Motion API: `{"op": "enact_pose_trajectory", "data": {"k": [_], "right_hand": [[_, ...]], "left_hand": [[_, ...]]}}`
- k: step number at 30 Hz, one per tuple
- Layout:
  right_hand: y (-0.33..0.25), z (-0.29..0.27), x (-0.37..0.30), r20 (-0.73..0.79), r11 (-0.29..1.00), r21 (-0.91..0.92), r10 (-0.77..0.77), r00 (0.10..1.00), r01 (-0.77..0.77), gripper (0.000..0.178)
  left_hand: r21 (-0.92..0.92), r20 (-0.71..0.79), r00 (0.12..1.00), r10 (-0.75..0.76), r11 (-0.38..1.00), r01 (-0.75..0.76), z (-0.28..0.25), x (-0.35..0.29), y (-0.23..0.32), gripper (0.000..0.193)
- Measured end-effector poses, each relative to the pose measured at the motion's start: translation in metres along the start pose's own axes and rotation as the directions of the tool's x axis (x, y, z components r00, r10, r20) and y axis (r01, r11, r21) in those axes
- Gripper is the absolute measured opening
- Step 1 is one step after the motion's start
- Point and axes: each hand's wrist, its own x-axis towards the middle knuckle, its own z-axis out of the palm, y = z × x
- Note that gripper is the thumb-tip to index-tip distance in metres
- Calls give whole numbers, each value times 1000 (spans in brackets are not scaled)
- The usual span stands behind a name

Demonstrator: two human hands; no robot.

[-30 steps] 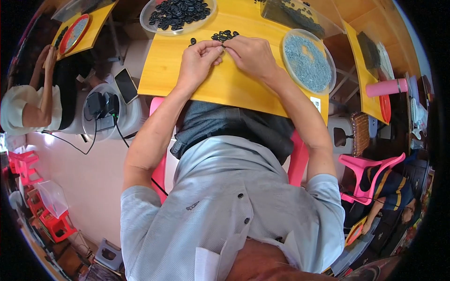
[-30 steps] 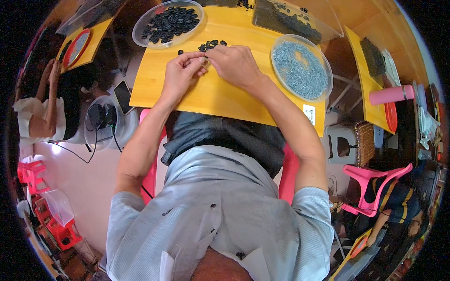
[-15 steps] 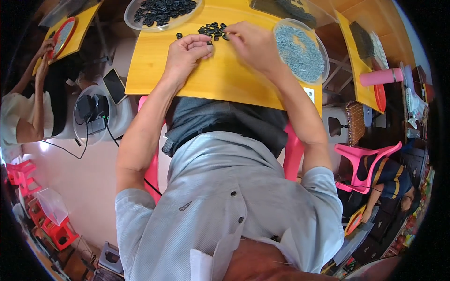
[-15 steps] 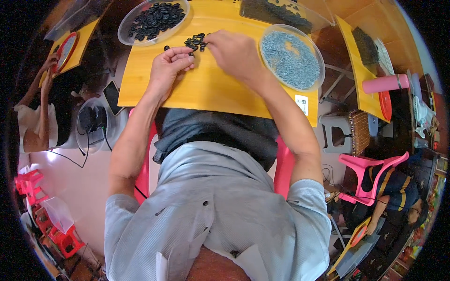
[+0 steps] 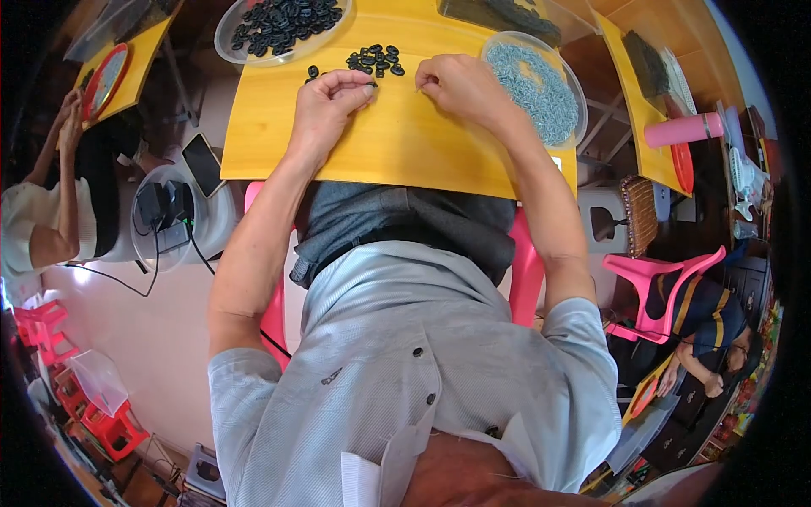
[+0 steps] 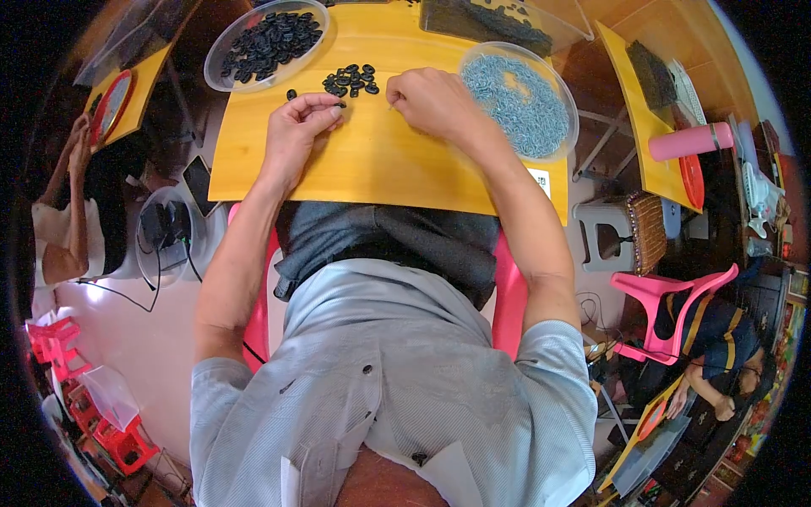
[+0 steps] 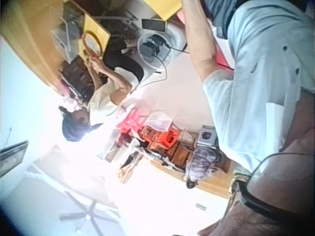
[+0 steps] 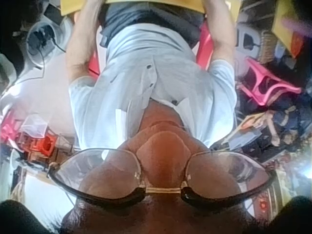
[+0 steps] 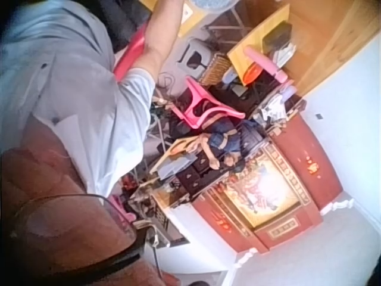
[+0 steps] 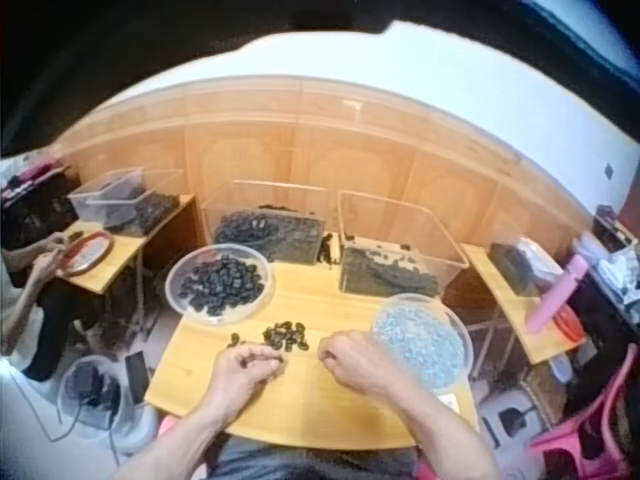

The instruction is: The person assembles toggles by taking black plastic pieces and metal pins, inserting the pins into the plastic pieces by hand, and placing the assembled pieces onto the table.

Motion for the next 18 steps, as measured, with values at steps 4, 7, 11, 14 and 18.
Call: {"op": "enact_pose_trajectory", "data": {"k": [4, 7, 11, 14, 18], "right_hand": [[-1, 6, 0, -37, 992, -84, -94, 995, 91, 13], [-1, 8, 0, -49, 990, -76, -121, 991, 118, 13], [-6, 10, 2, -18, 995, -48, -90, 996, 89, 15], [-10, 16, 1, -49, 993, -56, -102, 994, 99, 16], [-18, 19, 2, -64, 995, 71, -66, 996, 71, 14]], "left_hand": [[-17, -8, 1000, 10, 1000, -10, 0, 1, -3, 17], [-33, 7, 1000, 20, 999, -20, -1, 2, -6, 18], [32, 17, 1000, 19, 999, -19, 0, 2, -6, 18], [128, 9, 1000, 10, 992, -11, 3, 1, -6, 18], [191, 19, 998, 66, 979, -69, 3, 2, -12, 18]]}}
